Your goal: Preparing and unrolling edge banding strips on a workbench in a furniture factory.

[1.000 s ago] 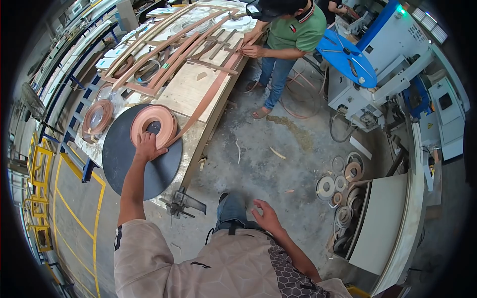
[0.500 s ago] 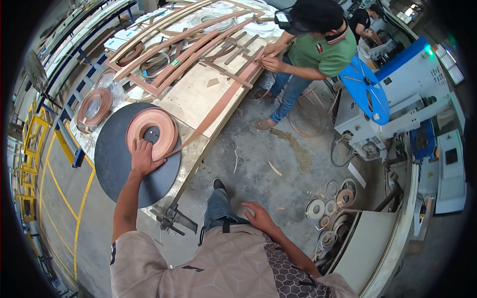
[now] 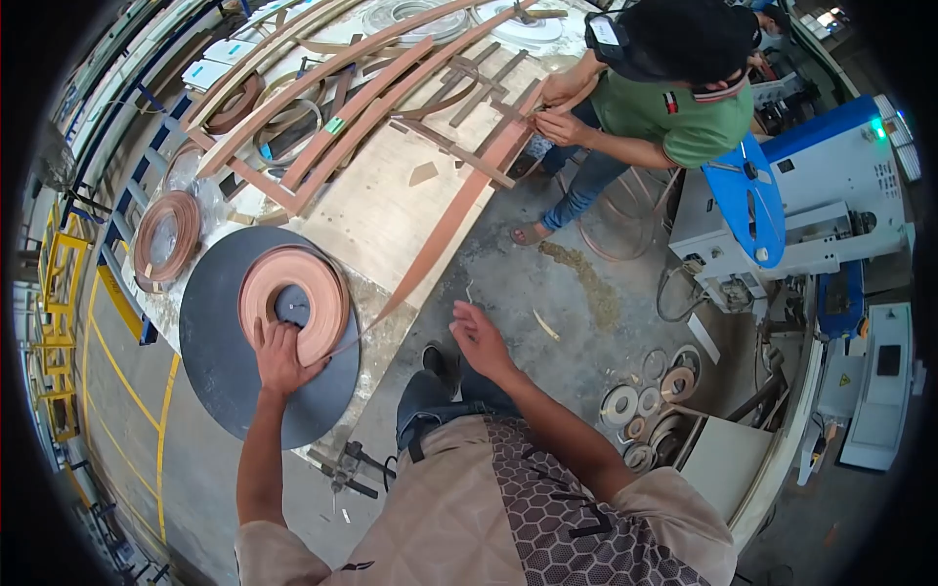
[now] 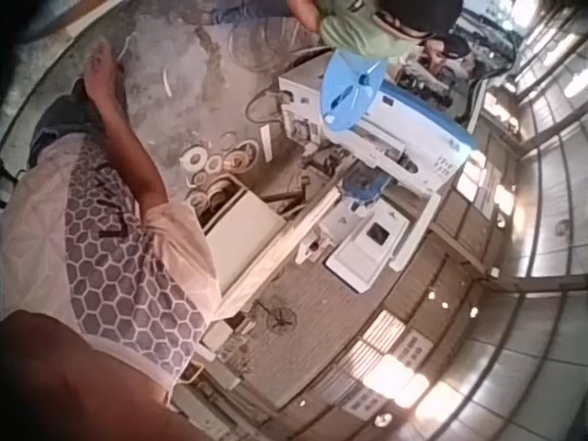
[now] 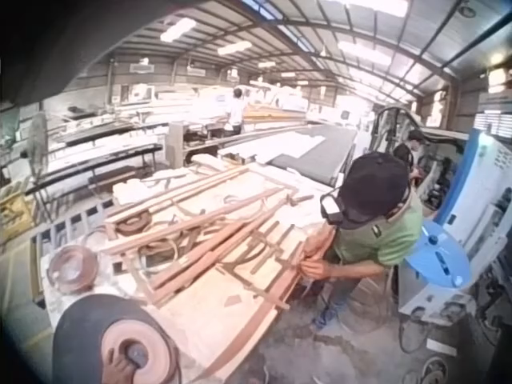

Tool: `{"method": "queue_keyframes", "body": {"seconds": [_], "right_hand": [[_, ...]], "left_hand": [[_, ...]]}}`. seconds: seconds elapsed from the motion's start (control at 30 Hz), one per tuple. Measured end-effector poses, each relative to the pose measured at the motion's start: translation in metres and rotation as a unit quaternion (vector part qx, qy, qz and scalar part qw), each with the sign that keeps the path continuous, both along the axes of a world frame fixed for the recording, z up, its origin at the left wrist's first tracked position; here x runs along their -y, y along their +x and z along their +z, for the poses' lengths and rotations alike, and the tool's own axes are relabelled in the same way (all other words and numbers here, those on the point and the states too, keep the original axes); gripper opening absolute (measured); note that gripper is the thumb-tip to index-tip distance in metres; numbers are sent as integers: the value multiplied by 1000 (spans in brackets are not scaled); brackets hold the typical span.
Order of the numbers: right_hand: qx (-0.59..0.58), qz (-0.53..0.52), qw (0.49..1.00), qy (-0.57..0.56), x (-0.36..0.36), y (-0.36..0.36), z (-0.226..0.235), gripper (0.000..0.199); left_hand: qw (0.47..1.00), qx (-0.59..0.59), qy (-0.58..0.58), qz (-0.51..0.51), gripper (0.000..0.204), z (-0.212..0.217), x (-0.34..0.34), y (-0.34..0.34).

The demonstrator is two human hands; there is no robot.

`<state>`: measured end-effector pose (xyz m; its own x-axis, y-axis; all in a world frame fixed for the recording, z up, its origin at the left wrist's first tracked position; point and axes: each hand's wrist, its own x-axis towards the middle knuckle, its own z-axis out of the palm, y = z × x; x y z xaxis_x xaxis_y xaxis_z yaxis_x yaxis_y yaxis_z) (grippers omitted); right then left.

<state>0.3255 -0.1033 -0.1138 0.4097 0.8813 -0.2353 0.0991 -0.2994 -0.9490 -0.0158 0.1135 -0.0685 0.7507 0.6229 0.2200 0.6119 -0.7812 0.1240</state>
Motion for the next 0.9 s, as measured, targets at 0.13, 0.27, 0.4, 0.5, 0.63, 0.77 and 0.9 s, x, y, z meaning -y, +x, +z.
{"method": "queue_keyframes", "body": {"seconds": [0.13,0.27,0.4,0.5,0.63,0.77,0.9], "right_hand": [[26,-114,993,21,-54,13,-27,59],[41,-243,968,-47,-94,31,-46,69],[-94,-268,959,-22,-116,42,-58,71],[-84,-276,957,-23,-134,47,-60,70],[-131,-240,962,-21,-155,65,-48,63],[-70,-204,975,-56,-174,73,-8,56],[-63,-204,974,-75,-177,79,-10,56]], "left_hand": [[1000,-18,-18,0,71,0,-5,-1],[1000,-22,-8,-9,74,-3,-9,4],[998,-46,-32,-3,77,-10,-14,1],[998,-56,-33,-3,78,-13,-13,1],[997,-63,-49,1,76,-14,-16,2],[996,-79,-50,11,76,-16,-13,-1],[997,-69,-42,7,74,-14,-16,5]]}}
